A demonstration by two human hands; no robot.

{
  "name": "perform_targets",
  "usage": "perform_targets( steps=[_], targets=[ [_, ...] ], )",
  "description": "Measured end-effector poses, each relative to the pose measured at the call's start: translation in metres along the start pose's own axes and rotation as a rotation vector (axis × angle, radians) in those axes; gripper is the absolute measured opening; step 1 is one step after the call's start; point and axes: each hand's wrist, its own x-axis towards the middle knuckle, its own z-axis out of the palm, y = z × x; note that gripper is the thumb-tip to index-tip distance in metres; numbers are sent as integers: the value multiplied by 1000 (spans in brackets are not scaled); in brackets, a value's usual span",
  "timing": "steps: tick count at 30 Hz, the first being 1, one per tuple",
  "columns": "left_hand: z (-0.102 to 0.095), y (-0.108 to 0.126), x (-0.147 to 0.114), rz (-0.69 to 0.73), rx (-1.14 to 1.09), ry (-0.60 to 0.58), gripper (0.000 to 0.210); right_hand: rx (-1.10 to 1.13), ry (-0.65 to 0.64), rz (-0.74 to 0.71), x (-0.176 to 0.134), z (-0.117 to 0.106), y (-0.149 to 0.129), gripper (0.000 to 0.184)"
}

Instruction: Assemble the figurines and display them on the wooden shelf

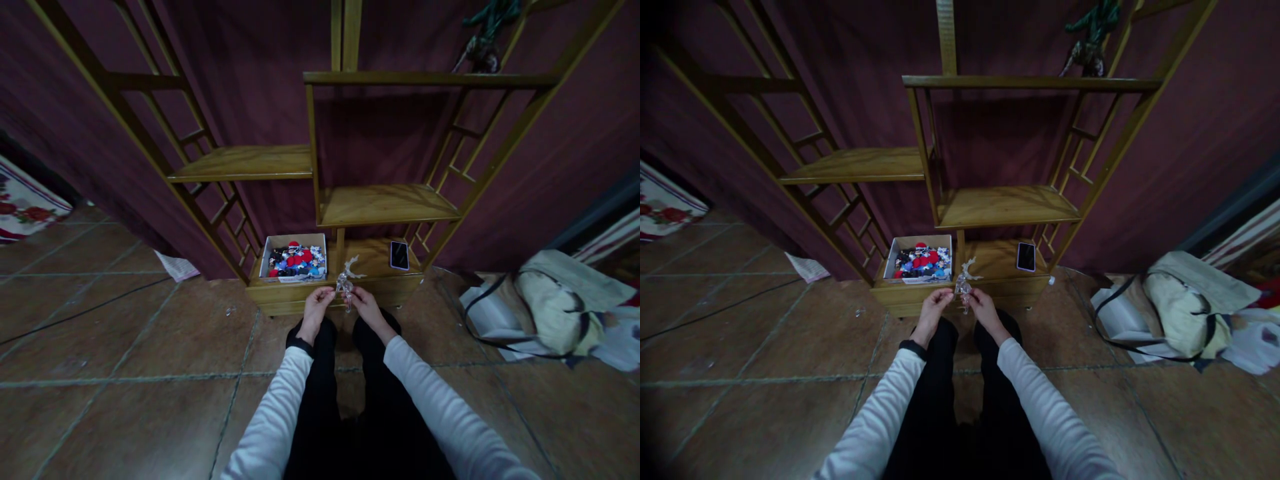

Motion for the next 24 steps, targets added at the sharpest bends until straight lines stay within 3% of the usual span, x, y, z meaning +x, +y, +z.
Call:
perform_targets(
  steps=[9,24],
  targets=[
    [1,0,-1,-18,30,-103,30,80,-55,48,2,-3,0,32],
    [2,-4,-4,61,130,-49,27,154,-87,139,5,-6,-8,38]
  ],
)
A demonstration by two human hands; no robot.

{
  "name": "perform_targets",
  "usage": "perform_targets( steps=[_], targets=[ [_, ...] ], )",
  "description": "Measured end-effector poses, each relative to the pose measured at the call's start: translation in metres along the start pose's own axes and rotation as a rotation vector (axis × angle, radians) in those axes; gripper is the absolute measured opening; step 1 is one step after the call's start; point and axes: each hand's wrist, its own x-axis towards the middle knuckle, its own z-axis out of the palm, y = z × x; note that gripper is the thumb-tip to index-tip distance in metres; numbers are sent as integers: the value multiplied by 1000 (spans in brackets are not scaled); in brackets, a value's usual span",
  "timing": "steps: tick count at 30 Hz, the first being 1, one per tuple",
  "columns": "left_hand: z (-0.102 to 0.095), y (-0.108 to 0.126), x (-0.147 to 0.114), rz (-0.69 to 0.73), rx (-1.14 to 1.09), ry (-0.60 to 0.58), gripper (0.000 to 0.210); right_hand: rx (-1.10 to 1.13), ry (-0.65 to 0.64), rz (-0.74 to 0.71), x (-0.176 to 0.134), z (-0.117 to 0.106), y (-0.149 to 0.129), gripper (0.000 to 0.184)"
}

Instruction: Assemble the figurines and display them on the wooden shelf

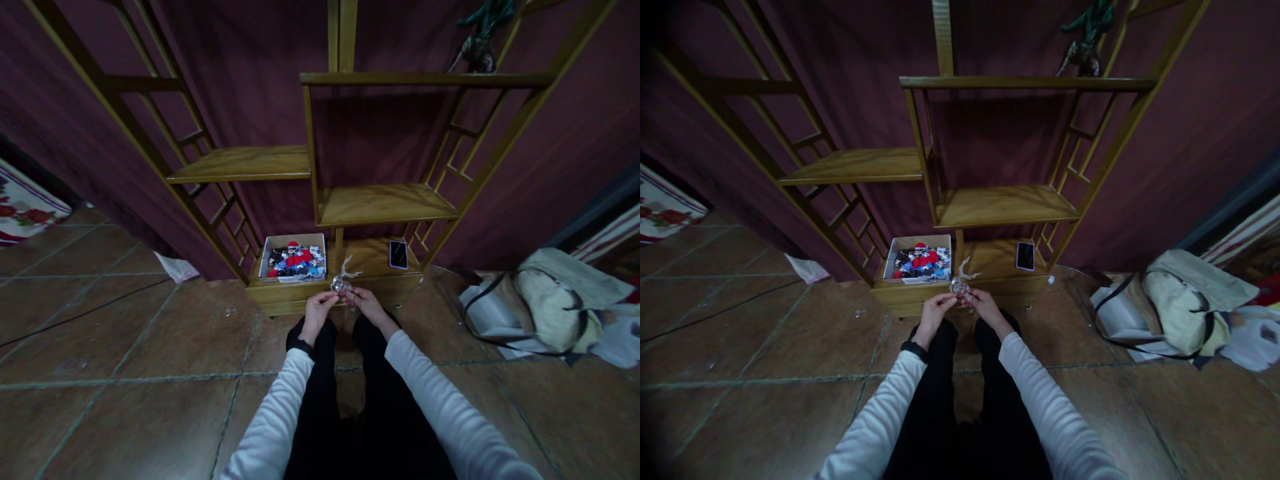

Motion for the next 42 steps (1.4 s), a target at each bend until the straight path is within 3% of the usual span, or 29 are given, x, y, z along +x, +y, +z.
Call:
perform_targets(
  steps=[18,31,42],
  targets=[
    [1,-4,2,69,80,160,23,130,72,39,-1,1,-2,42],
    [1,-5,0,115,106,221,18,-71,47,-42,3,-1,5,36],
    [2,-7,-8,218,326,241,14,-129,35,-71,-1,-2,3,35]
  ],
)
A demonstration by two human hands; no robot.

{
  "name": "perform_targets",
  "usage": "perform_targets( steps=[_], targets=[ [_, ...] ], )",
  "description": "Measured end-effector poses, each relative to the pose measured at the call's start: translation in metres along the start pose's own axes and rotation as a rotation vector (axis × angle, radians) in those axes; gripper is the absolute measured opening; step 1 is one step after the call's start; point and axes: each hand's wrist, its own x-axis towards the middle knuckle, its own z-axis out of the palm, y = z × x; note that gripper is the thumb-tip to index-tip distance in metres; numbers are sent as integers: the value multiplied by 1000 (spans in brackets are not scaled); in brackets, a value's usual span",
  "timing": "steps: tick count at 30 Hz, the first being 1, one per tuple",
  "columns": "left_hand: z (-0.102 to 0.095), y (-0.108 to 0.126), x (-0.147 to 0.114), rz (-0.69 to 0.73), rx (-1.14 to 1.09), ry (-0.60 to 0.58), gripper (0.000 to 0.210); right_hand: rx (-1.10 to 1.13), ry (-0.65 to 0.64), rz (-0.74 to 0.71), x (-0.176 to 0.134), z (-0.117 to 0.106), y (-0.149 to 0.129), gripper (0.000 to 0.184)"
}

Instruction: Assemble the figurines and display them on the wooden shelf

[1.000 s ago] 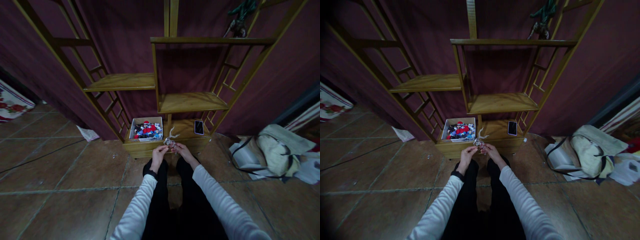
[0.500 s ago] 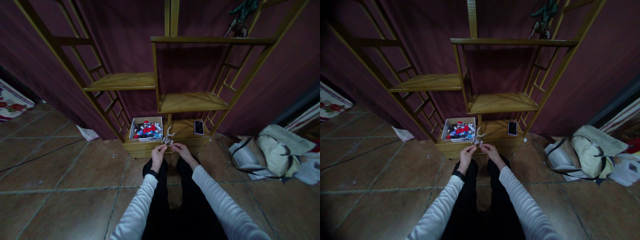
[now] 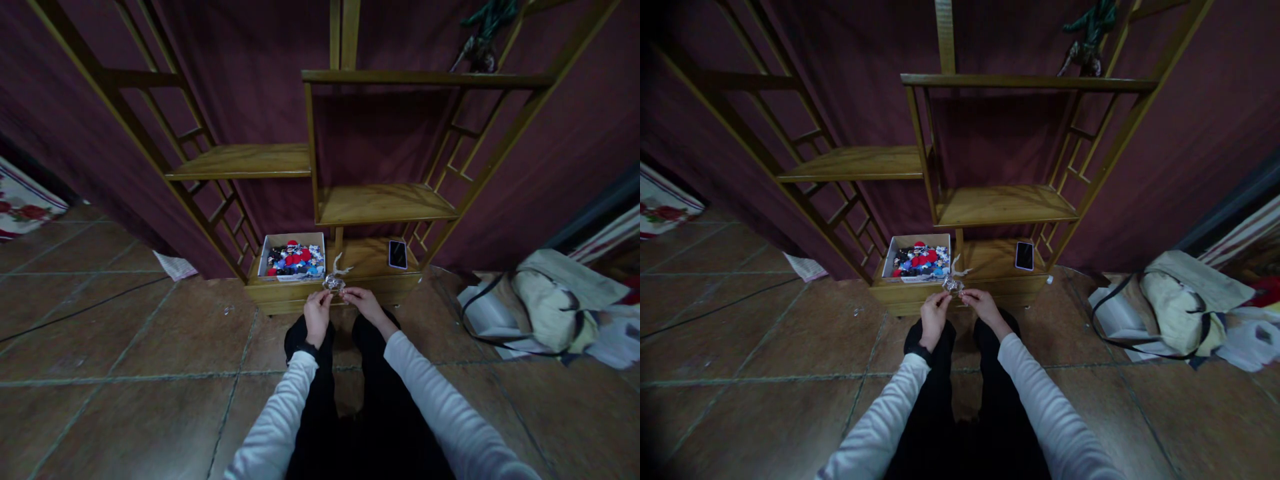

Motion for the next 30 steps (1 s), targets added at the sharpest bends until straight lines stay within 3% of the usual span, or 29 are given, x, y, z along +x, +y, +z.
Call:
perform_targets(
  steps=[12,19,22,27,30],
  targets=[
    [1,6,-3,34,202,7,16,-77,-97,-26,-5,3,-4,33],
    [3,-1,1,-29,148,-9,16,-69,-196,-50,-7,4,-13,30],
    [4,-5,3,-57,99,-36,17,-56,-119,-59,-7,3,-13,30],
    [3,2,6,-116,-90,-110,13,-66,133,-64,0,1,0,28],
    [1,8,7,-148,-213,-208,13,-122,171,-76,5,0,8,29]
  ],
)
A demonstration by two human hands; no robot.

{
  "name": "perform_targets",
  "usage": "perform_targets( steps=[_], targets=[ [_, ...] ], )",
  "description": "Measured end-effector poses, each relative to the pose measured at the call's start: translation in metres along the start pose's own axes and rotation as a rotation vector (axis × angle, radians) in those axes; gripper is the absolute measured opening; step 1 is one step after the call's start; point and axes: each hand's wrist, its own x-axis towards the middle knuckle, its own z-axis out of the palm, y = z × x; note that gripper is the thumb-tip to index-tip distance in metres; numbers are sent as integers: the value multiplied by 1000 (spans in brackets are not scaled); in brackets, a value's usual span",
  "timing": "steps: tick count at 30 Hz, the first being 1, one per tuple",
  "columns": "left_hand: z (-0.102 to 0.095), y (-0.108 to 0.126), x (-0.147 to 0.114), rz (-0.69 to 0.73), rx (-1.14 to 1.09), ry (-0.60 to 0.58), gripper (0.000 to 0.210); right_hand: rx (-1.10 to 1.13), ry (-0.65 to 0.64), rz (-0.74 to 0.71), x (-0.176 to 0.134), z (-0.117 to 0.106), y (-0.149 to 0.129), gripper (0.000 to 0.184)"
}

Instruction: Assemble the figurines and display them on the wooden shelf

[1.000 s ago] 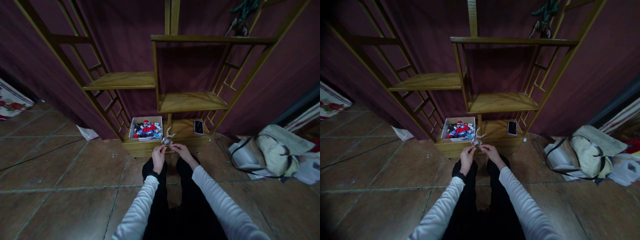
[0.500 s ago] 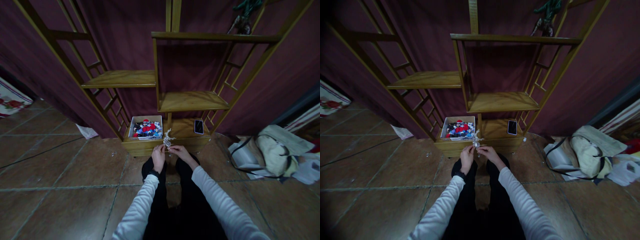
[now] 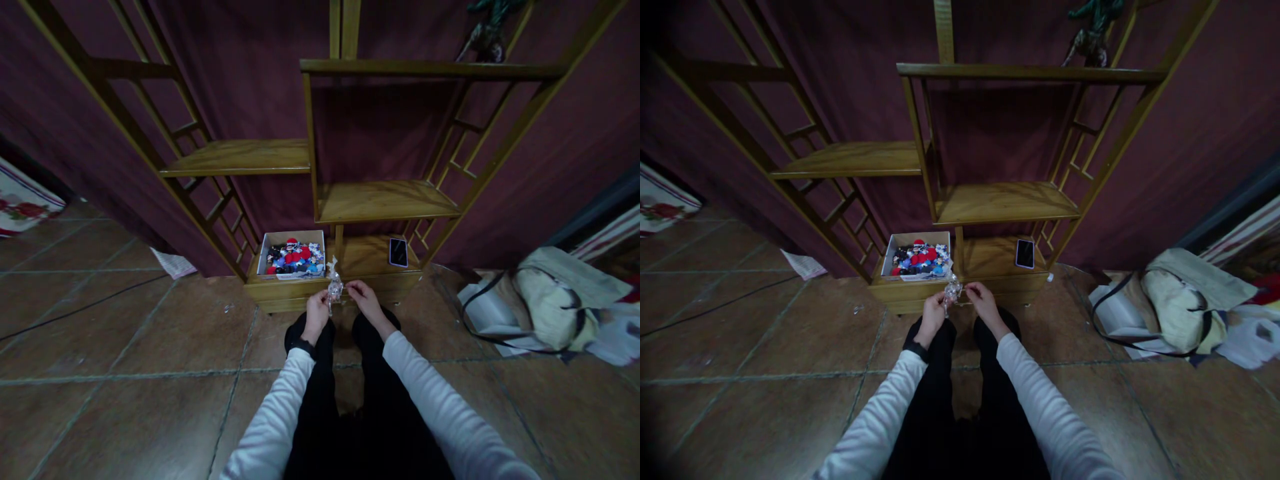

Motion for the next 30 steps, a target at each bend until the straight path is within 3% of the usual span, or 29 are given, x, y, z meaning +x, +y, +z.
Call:
perform_targets(
  steps=[6,13,30],
  targets=[
    [-6,3,1,-92,-184,-142,26,69,-152,-5,1,0,0,32],
    [-7,3,2,-148,-252,-275,31,153,-170,69,-4,0,-12,38],
    [-14,5,7,-265,-299,-312,37,264,-101,129,-7,-4,-18,31]
  ],
)
